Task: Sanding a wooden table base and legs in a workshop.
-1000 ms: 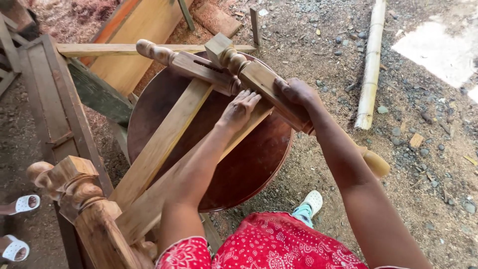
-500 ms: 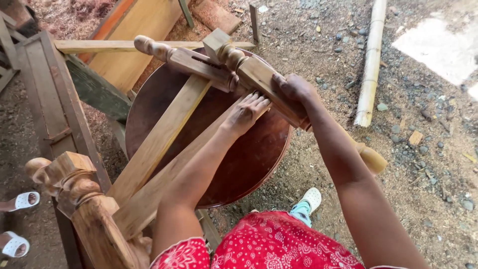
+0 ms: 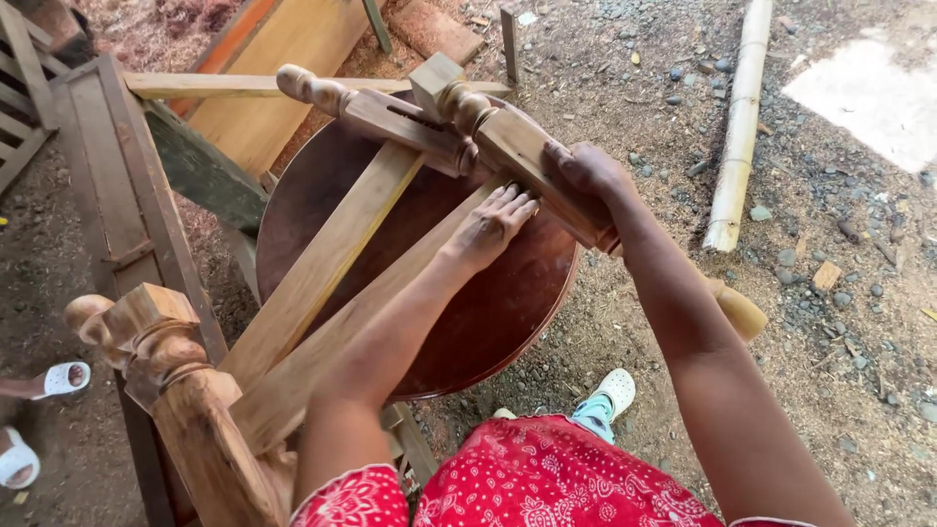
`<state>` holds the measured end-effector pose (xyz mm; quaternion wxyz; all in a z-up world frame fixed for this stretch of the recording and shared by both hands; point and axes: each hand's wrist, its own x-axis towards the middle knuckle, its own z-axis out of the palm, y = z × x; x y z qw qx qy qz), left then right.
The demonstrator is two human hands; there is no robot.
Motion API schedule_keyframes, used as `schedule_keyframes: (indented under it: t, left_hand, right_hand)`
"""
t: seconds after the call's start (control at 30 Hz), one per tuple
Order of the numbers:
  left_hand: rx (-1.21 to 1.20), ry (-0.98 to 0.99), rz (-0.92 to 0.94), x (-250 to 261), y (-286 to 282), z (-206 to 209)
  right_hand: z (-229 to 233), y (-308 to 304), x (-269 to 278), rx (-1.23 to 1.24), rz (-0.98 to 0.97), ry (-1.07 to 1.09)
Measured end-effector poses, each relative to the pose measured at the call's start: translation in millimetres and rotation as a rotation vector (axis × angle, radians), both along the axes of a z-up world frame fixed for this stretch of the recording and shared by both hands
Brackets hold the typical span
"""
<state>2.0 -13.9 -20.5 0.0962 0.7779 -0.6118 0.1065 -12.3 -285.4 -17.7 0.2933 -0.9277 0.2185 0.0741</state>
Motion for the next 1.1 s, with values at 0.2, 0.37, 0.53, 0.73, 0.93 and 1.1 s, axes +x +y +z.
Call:
schedule_keyframes:
  t: [0.2, 0.37, 0.53, 0.73, 0.93, 1.1]
  left_hand:
    - [-0.038, -0.068, -0.038, -27, 62, 8]
    - [0.021, -0.310, 0.031, -31, 18, -8]
    - [-0.007, -0.368, 0.110, -44, 23, -4]
    - [-0.099, -0.290, 0.096, -51, 85, -16]
    - [-0.077, -0.295, 0.319, -45, 33, -30]
    - [-0.278, 0.054, 0.737, -63, 108, 19]
  right_hand:
    - [35, 23, -18, 0.012, -0.029, -0.002]
    - [20, 14, -12, -0.026, 0.013, -0.047]
    - [37, 23, -19, 0.000, -0.010, 0.018]
    - [62, 53, -46, -0.204, 0.022, -0.219]
    - [16, 80, -40, -0.603, 0.457, -0.784]
    - [-27, 149, -68, -0.590, 0.531, -0.727]
